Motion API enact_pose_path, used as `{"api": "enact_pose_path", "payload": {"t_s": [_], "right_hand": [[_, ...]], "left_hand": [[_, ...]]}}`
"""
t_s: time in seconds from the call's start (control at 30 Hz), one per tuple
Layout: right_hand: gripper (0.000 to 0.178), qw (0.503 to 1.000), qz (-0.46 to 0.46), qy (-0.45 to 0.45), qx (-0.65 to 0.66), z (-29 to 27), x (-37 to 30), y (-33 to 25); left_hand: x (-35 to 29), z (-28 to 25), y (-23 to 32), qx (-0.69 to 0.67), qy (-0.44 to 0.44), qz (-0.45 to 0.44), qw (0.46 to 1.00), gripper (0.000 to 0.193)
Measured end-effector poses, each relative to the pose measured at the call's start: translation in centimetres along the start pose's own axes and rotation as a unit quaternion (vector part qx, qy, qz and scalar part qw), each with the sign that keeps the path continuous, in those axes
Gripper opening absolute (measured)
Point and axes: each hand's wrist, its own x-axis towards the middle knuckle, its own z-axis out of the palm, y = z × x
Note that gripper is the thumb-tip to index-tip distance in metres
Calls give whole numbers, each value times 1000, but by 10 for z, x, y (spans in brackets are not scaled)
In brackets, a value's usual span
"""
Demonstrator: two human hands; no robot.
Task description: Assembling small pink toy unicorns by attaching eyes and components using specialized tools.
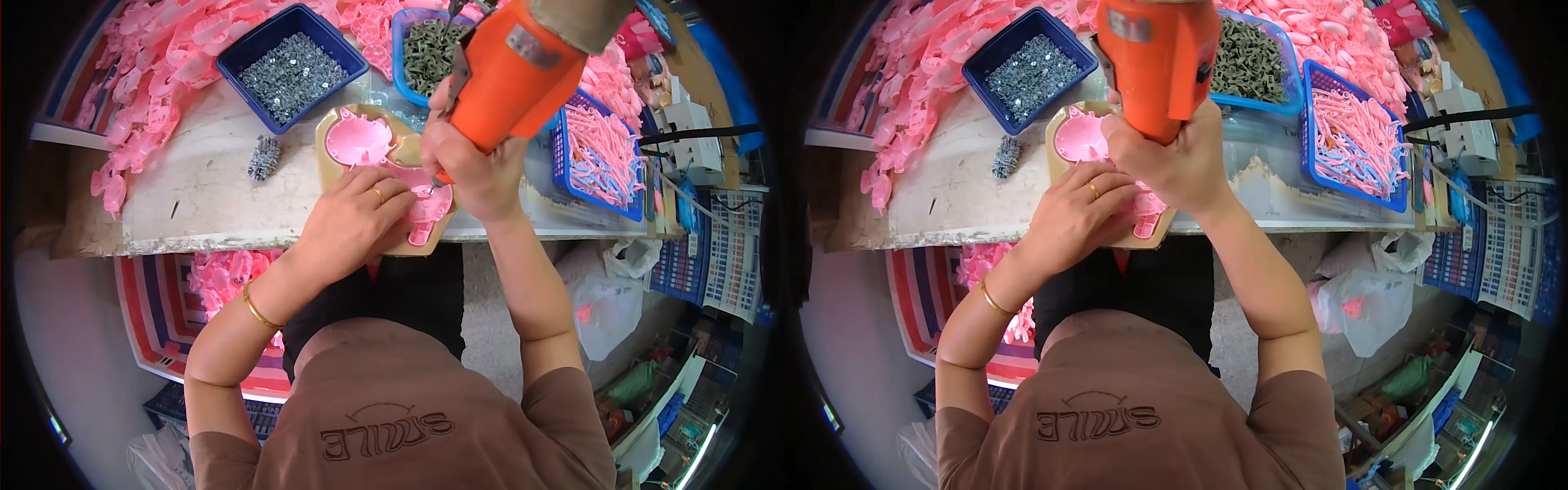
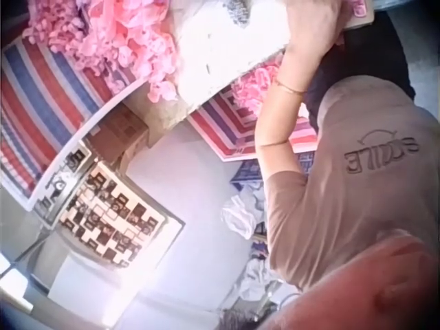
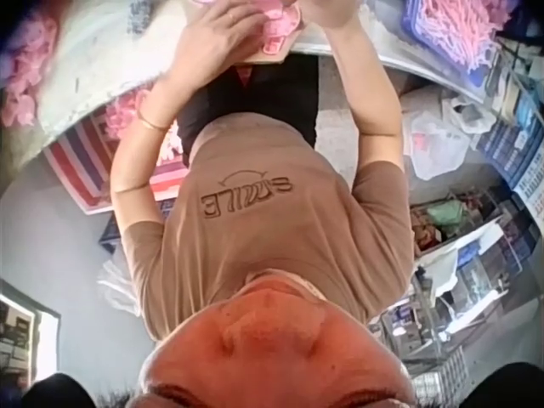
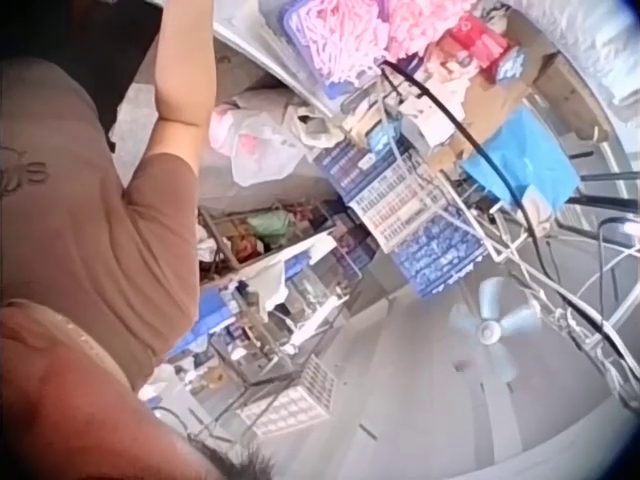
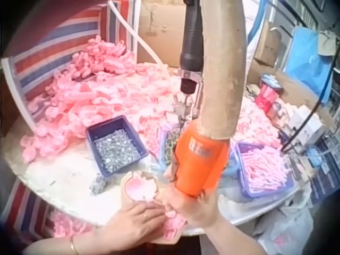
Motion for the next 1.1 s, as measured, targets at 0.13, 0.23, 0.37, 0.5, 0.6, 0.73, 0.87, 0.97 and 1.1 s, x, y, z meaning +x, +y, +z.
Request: {"api": "enact_pose_path", "payload": {"t_s": [0.13,0.23,0.37,0.5,0.6,0.73,0.87,0.97,1.1], "right_hand": [[39,1000,-16,2,19,6,-3,1],[41,1000,-5,20,8,6,-7,6],[39,998,54,32,29,6,-2,-2],[35,999,26,-23,20,2,2,-12],[33,997,22,-45,67,11,18,-35],[33,962,-157,-68,-211,6,50,-83],[34,845,-289,0,-449,-14,62,-127],[54,901,-185,191,-343,6,94,-152],[52,981,-122,43,-143,5,167,-121]], "left_hand": [[-1,1,-1,-2,-4,-1,1000,35],[-3,3,0,-4,-4,-6,1000,35],[-3,4,-1,-3,-7,-10,1000,36],[-2,-1,2,-2,0,1,1000,36],[-12,-8,6,-10,22,-18,1000,34],[-24,-5,7,16,32,-60,998,37],[-29,-2,14,41,12,-77,996,43],[-29,5,17,63,8,-76,995,45],[-29,8,14,84,11,-96,992,45]]}}
